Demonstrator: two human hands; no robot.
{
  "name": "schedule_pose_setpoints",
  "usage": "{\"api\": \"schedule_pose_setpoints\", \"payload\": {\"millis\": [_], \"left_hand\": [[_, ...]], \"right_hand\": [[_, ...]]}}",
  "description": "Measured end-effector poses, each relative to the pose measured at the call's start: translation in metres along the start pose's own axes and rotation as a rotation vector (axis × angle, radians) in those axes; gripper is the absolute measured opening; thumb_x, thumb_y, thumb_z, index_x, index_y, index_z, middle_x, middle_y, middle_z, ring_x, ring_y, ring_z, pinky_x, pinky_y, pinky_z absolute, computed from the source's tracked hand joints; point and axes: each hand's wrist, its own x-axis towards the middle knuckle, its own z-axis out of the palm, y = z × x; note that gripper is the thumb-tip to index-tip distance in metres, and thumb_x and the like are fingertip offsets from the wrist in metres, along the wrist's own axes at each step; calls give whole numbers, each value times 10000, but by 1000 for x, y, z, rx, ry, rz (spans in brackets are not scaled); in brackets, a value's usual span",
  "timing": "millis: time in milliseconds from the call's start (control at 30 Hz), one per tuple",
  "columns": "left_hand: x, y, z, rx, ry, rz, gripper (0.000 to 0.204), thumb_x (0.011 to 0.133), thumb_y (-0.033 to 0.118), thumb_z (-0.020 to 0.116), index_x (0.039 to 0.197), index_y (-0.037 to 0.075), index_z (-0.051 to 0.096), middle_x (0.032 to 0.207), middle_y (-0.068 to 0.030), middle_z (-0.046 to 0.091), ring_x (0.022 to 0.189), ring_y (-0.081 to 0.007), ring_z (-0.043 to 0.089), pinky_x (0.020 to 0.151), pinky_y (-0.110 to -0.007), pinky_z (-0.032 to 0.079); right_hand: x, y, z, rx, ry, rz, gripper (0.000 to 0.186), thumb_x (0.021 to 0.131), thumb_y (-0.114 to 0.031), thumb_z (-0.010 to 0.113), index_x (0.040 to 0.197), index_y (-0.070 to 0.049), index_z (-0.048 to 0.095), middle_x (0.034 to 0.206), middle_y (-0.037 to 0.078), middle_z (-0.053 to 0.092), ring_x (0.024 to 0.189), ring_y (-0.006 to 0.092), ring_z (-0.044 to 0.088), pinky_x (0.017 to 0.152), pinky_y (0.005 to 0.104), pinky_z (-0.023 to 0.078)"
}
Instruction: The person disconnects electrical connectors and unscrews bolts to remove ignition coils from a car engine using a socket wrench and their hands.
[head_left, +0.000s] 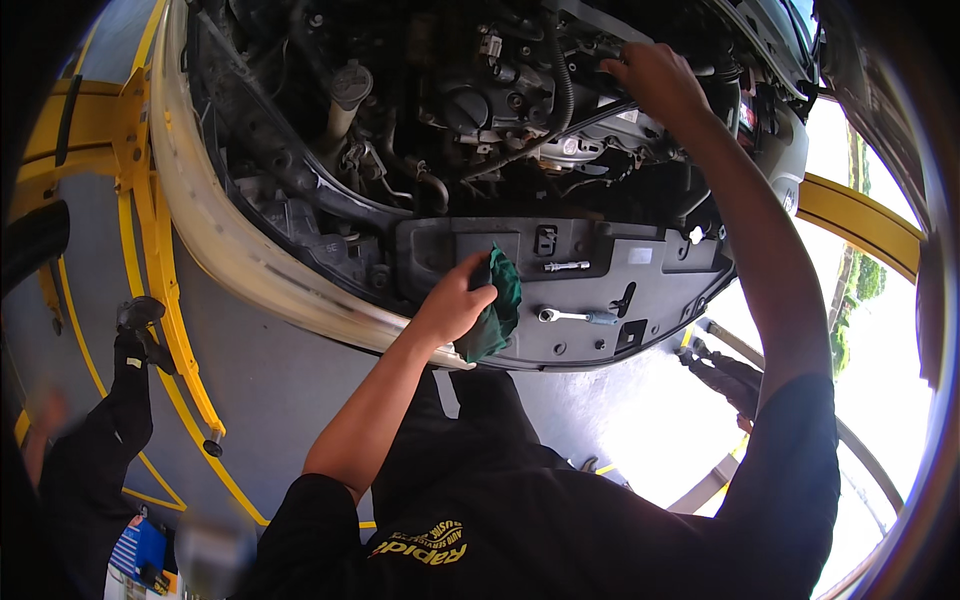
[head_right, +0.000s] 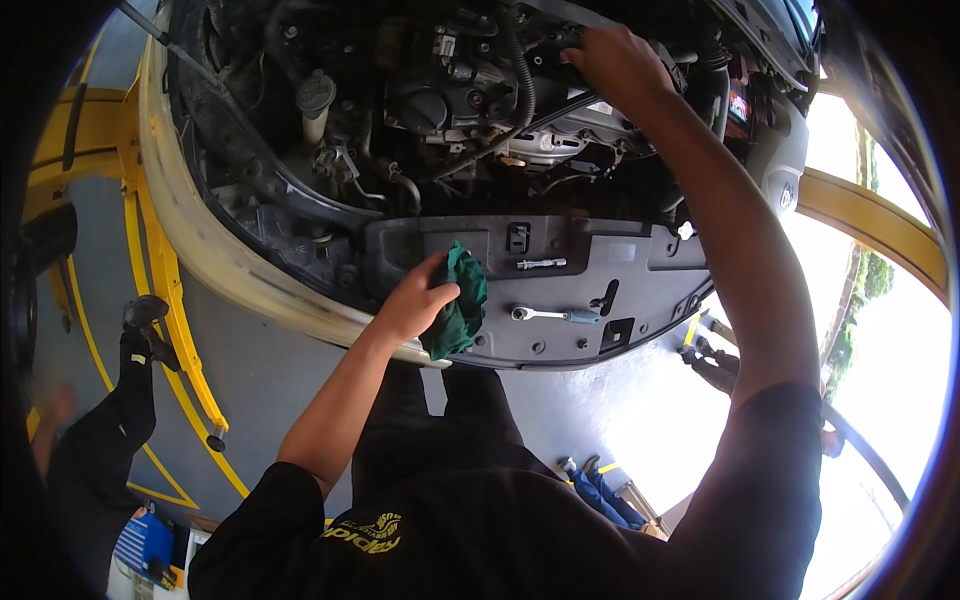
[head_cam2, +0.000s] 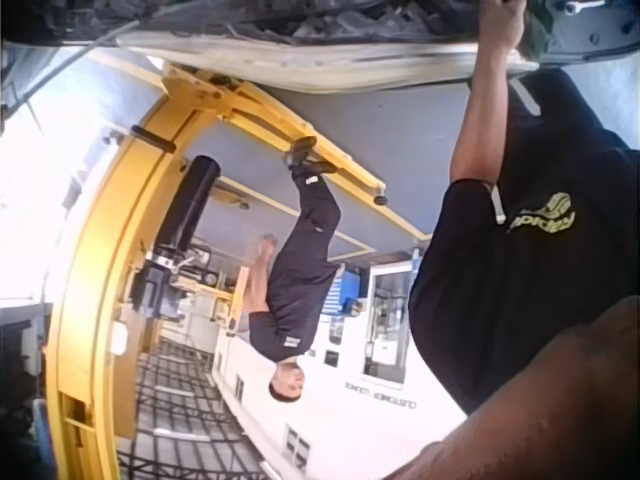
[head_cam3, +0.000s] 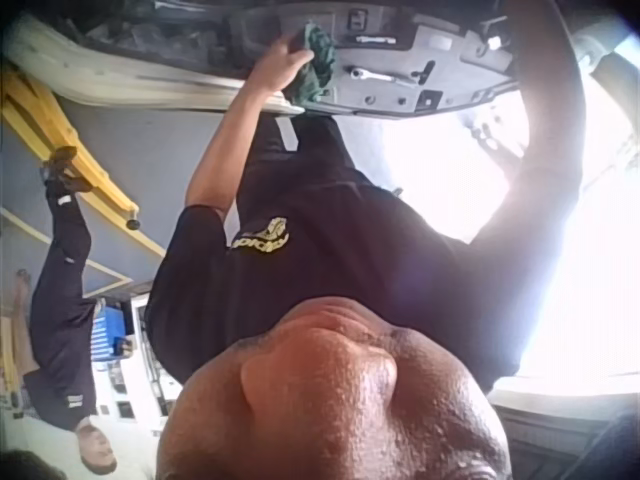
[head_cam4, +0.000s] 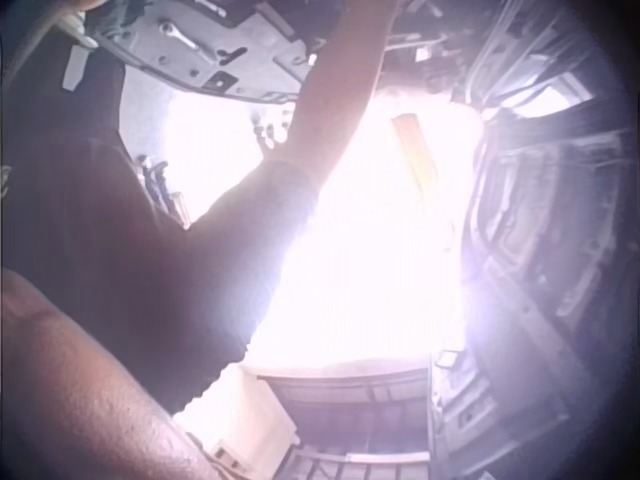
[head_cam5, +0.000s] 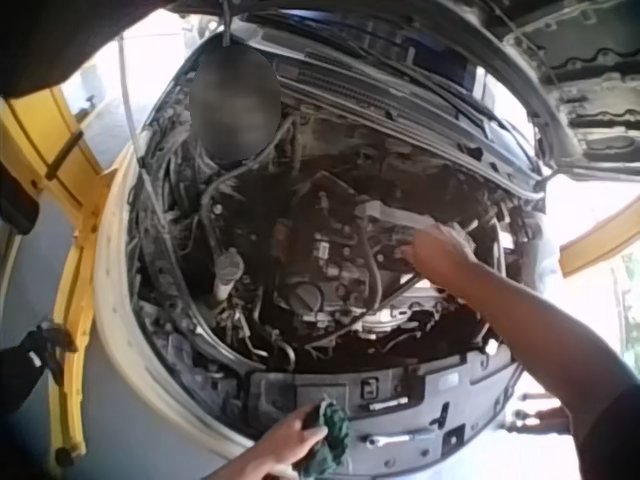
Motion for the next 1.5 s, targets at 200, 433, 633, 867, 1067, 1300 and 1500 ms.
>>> {"api": "schedule_pose_setpoints", "payload": {"millis": [200, 433, 633, 867, 1067, 1300, 1500], "left_hand": [[-1, -2, -1, 26, -2, 39, 538, 896, 180, 614, 1402, 8, 562, 1177, -161, 708, 1084, -247, 674, 989, -326, 486], [-5, 6, -1, 30, -12, 13, 541, 896, 181, 615, 1402, -1, 558, 1200, -170, 702, 1113, -258, 670, 1010, -331, 480], [-3, -1, -2, 34, -3, 39, 534, 898, 179, 616, 1398, -1, 558, 1197, -164, 702, 1106, -258, 669, 1007, -332, 480], [-3, -2, -1, 18, -19, 29, 544, 901, 179, 617, 1412, 5, 549, 1195, -158, 701, 1104, -248, 665, 1003, -326, 481], [-3, -1, 0, 19, -19, 24, 542, 902, 181, 618, 1409, 4, 550, 1184, -154, 702, 1092, -237, 667, 991, -322, 485], [-2, -7, -3, -11, -27, 29, 544, 899, 183, 620, 1410, 9, 549, 1170, -149, 705, 1080, -239, 671, 984, -325, 488], [-2, -10, -4, -42, -30, 27, 546, 901, 182, 618, 1414, 10, 544, 1167, -150, 706, 1081, -243, 673, 978, -330, 491]], "right_hand": [[1, -6, -2, -19, -41, 38, 386, 989, -396, 662, 987, -11, 695, 944, 237, 721, 970, 449, 693, 868, 541, 539], [-3, 10, 9, 10, 71, -61, 304, 1006, -315, 638, 1071, -18, 647, 1006, 245, 711, 1027, 455, 676, 891, 547, 526], [-1, -2, -4, -105, -9, 99, 422, 1043, -385, 551, 991, -9, 735, 991, 261, 735, 981, 443, 720, 901, 532, 567], [-7, 6, 3, 52, -15, 66, 362, 1015, -354, 610, 1056, -6, 701, 985, 260, 729, 985, 450, 704, 892, 535, 544], [-10, 14, 10, 100, 98, -74, 312, 963, -276, 696, 1083, 9, 659, 957, 268, 708, 971, 463, 683, 880, 534, 517], [0, 5, 5, -36, -61, 83, 438, 1045, -414, 567, 1037, 13, 663, 968, 273, 710, 984, 463, 680, 875, 547, 521], [-2, 0, 1, -54, -54, 82, 433, 1040, -432, 575, 1106, -14, 664, 965, 261, 717, 997, 464, 678, 912, 552, 515]]}}
